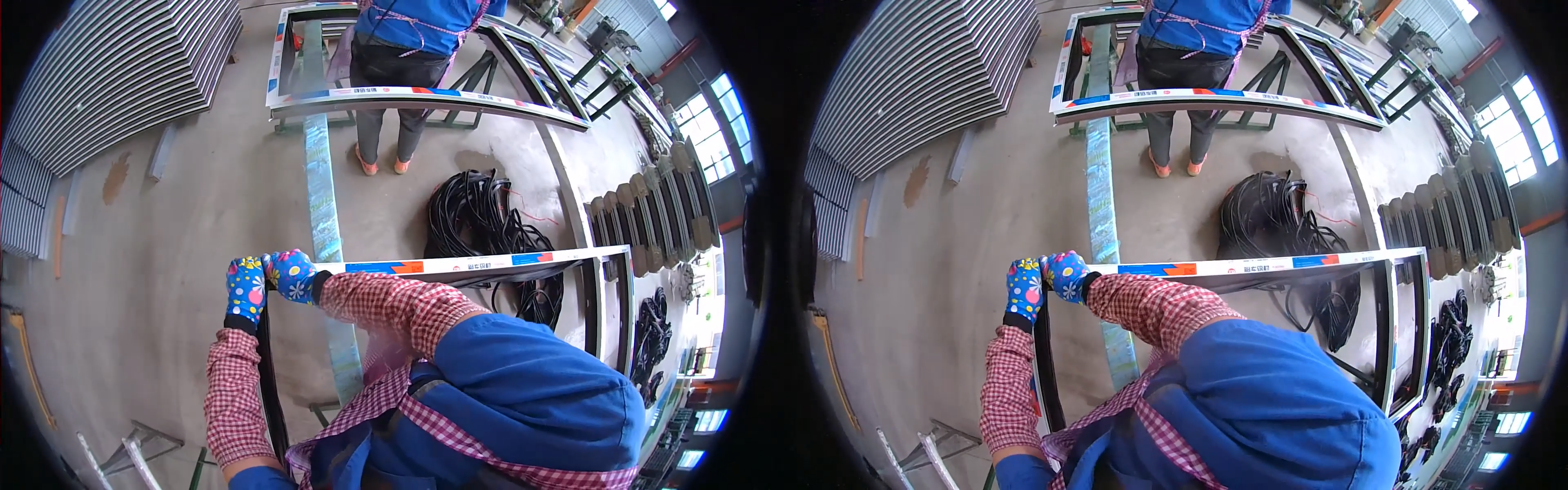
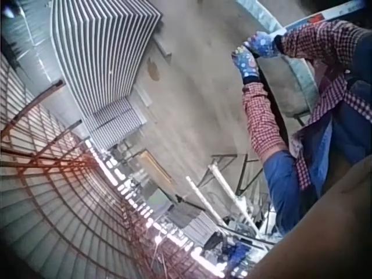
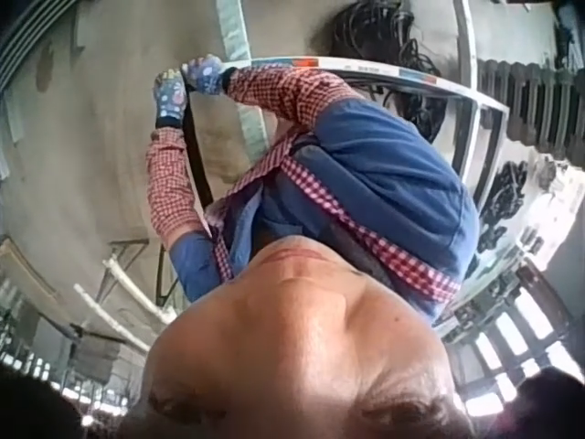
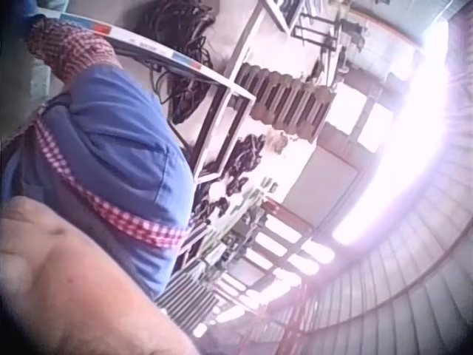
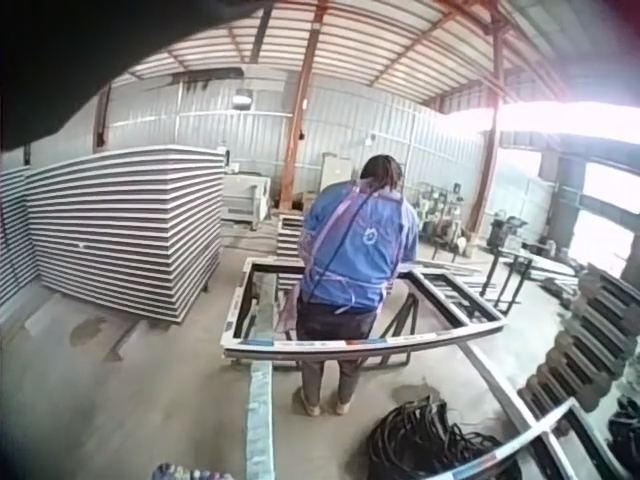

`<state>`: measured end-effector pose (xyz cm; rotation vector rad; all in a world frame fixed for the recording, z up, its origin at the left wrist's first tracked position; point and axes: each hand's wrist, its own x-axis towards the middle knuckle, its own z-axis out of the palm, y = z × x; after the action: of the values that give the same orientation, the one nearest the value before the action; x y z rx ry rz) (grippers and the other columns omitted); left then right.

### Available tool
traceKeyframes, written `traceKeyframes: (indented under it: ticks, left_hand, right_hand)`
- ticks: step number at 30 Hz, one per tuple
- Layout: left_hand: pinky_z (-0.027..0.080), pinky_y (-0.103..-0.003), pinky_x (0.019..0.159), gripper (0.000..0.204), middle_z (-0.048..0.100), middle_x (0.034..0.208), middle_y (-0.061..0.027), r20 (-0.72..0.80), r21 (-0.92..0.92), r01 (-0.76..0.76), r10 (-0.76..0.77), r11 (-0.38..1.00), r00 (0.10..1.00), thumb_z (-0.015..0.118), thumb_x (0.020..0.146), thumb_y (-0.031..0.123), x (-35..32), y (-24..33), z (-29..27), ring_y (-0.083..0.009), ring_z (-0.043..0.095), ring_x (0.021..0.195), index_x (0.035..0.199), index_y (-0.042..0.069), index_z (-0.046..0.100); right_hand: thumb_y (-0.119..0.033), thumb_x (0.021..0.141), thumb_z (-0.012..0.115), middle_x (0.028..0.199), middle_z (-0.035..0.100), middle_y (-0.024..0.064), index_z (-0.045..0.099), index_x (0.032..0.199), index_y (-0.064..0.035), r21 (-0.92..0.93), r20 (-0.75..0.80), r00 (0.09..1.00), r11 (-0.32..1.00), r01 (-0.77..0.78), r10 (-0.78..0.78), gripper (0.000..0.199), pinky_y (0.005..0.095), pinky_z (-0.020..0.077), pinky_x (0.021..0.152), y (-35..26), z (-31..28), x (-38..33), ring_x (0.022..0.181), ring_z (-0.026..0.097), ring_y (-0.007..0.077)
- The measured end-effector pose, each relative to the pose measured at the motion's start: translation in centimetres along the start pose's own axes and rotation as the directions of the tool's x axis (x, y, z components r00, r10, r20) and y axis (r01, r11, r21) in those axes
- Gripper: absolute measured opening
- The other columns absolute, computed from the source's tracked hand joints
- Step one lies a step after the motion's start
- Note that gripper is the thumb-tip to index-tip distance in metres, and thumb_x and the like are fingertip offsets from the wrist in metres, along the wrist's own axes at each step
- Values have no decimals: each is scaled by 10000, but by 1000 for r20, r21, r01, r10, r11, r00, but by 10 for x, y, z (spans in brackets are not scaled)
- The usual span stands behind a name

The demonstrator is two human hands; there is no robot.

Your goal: Assembling aluminum window or door frames by joining metal sections and inserting rubber seals.

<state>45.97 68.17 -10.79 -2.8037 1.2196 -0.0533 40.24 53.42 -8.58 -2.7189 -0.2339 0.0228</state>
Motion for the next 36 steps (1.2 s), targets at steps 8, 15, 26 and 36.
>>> traceKeyframes:
  ticks: [8,15,26,36]
  left_hand:
    - [412,-385,1000,514,600,1174,-158,-453,-174,134,-200,976,869,650,795,113,-38,17,-11,-301,539,1148,1285,52,505]
    - [522,-422,776,522,641,1091,-214,212,-565,664,-692,490,690,576,913,350,-48,34,-38,-365,640,953,1341,80,445]
    - [525,-395,683,347,625,865,-112,-161,-375,601,-688,706,708,568,886,274,-42,46,-27,-303,643,799,1170,84,510]
    - [502,-403,821,277,660,1012,-126,-377,-700,282,-675,656,635,537,892,193,-46,44,-44,-318,624,963,1139,107,628]
  right_hand:
    - [-267,789,646,870,628,152,546,1002,-55,101,1,988,983,151,-152,317,441,521,679,3,-5,4,801,644,339]
    - [-235,837,579,863,627,162,524,1019,-29,-19,83,981,984,179,-177,281,426,523,637,-13,-1,13,790,656,320]
    - [-205,881,523,1094,576,205,469,1280,-75,-137,258,921,933,332,-290,423,432,536,666,-27,-5,39,918,639,321]
    - [-207,883,478,861,629,131,579,1053,-97,-280,252,869,828,486,-426,227,425,482,503,4,33,50,716,649,288]
